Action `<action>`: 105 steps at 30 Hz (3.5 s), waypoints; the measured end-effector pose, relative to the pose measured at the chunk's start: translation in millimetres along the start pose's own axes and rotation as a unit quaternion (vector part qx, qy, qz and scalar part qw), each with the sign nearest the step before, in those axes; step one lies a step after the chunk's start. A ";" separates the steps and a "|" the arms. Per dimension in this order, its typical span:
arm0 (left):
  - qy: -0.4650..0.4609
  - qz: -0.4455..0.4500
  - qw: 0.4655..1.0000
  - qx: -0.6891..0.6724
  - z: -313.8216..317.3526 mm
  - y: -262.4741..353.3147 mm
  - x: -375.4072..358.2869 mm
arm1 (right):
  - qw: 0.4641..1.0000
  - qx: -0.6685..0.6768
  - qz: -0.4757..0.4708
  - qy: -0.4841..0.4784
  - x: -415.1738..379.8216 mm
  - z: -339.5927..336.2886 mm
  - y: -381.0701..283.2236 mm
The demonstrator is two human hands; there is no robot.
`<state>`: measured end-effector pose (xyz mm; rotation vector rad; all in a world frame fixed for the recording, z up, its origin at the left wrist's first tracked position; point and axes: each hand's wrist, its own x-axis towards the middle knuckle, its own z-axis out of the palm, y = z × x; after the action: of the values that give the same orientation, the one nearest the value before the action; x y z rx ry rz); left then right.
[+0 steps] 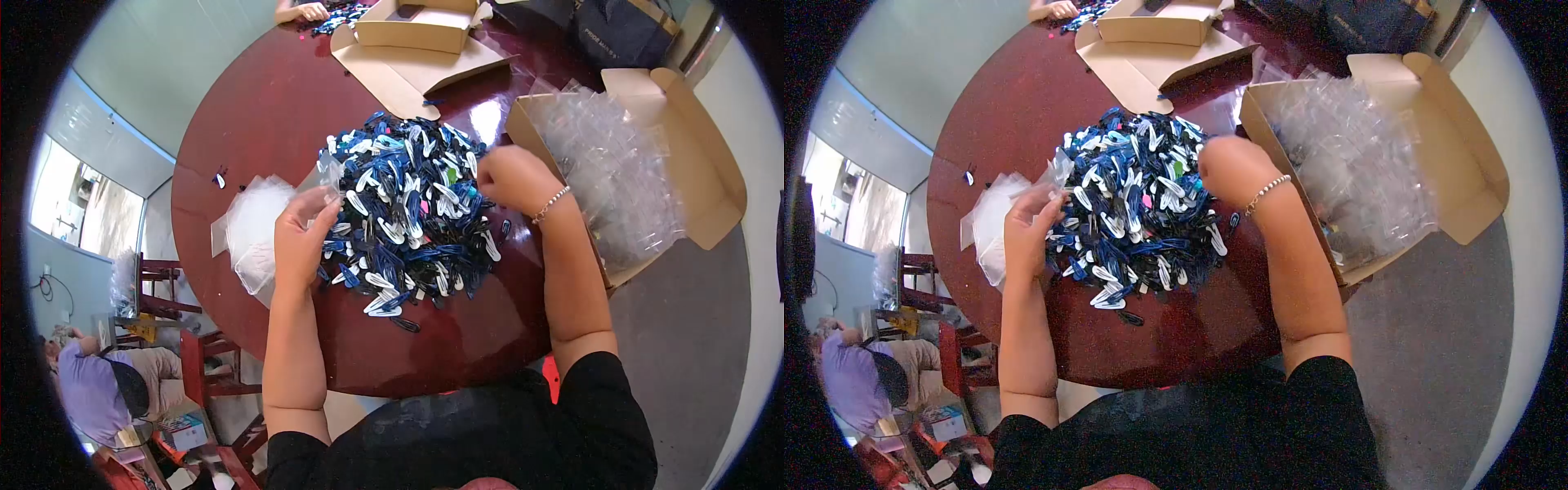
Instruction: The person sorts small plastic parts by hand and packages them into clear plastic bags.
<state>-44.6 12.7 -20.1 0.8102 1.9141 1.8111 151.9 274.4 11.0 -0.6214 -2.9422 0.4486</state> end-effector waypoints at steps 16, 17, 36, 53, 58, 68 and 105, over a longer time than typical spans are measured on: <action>0.001 0.011 1.000 0.006 -1.0 -7.5 1.1 | 0.995 0.087 -0.021 0.037 -13.9 47.1 3.8; -0.001 0.009 1.000 0.004 -0.8 -7.8 1.5 | 0.994 0.076 -0.023 0.072 -14.0 48.2 6.6; -0.003 0.016 1.000 0.025 1.7 0.3 -2.0 | 0.974 0.085 -0.206 -0.024 -31.4 46.2 -70.0; -0.010 0.025 0.999 0.034 1.4 -7.2 -0.5 | 0.970 0.119 -0.206 -0.042 -36.1 6.3 -37.5; -0.007 0.030 0.999 0.028 3.2 -6.1 -1.1 | 0.977 0.032 -0.193 -0.085 -38.9 44.8 -76.3; -0.003 0.034 0.999 0.039 3.6 -2.3 -2.1 | 0.985 0.057 -0.075 0.146 -16.1 49.9 -28.7; -0.022 0.114 0.986 0.120 8.8 4.5 -7.0 | 0.964 0.239 -0.091 0.076 -22.3 23.0 -48.7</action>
<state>-33.1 15.0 -17.2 1.1844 2.1099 1.6882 150.2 216.7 3.2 -0.3043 -2.5675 0.9949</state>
